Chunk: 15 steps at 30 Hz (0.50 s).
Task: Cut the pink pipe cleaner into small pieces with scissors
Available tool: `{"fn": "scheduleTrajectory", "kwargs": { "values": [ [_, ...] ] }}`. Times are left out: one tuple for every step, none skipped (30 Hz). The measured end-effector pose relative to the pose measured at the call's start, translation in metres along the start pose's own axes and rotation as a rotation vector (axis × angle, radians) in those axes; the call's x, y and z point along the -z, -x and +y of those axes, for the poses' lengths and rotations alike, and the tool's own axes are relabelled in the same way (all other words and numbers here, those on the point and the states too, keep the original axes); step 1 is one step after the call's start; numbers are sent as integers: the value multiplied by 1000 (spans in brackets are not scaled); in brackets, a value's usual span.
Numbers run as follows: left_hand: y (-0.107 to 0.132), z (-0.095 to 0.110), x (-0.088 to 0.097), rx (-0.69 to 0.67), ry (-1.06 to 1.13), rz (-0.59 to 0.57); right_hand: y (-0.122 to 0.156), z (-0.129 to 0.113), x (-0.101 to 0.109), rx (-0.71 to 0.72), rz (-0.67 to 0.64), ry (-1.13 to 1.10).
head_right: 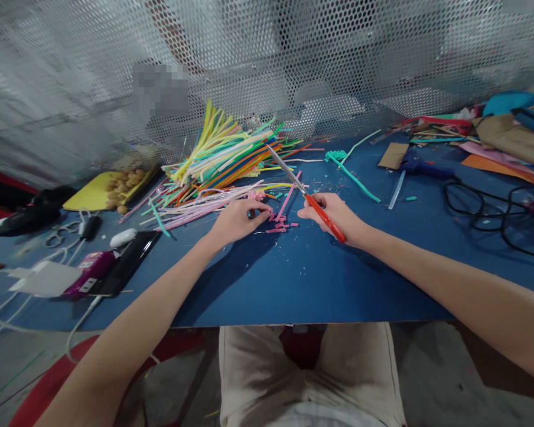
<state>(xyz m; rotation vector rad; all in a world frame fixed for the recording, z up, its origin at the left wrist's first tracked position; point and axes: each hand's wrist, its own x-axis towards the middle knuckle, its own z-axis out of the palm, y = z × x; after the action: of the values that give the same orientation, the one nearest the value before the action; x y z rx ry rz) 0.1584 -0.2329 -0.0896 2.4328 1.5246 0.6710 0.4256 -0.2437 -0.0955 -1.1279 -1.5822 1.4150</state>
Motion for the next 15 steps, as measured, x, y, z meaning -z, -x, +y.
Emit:
{"fn": "scheduleTrajectory", "kwargs": {
  "values": [
    [0,0,0,-8,-30,-1,0,1,-1,4,-7,5],
    [0,0,0,-11,-54,5,1,1,-1,8,-13,9],
    [0,0,0,-9,-69,16,1,1,-2,10,-17,10],
    [0,0,0,-3,-75,29,1,1,-2,9,-18,8],
    [-1,0,0,4,-74,42,1,0,-3,4,-17,4],
    [-1,1,0,8,-67,55,2,0,-3,0,-10,-2],
    [-2,2,-1,9,-57,67,2,-1,-3,2,3,-9],
    [-2,3,-1,8,-47,79,2,-2,-4,12,23,-20],
    [-2,5,-2,4,-36,91,2,-3,-3,27,45,-36],
    [-2,7,-3,-1,-28,98,3,-4,-3,43,55,-57],
    [-2,10,-5,-1,-23,99,3,-6,-3,55,55,-82],
    [-2,12,-6,0,-23,94,5,-8,-3,65,47,-108],
    [-1,14,-8,3,-29,81,6,-10,-2,68,31,-128],
    [-1,15,-9,7,-39,65,8,-13,-2,66,13,-140],
    [-1,17,-11,12,-55,48,9,-16,-1,66,1,-142]
  ]
}}
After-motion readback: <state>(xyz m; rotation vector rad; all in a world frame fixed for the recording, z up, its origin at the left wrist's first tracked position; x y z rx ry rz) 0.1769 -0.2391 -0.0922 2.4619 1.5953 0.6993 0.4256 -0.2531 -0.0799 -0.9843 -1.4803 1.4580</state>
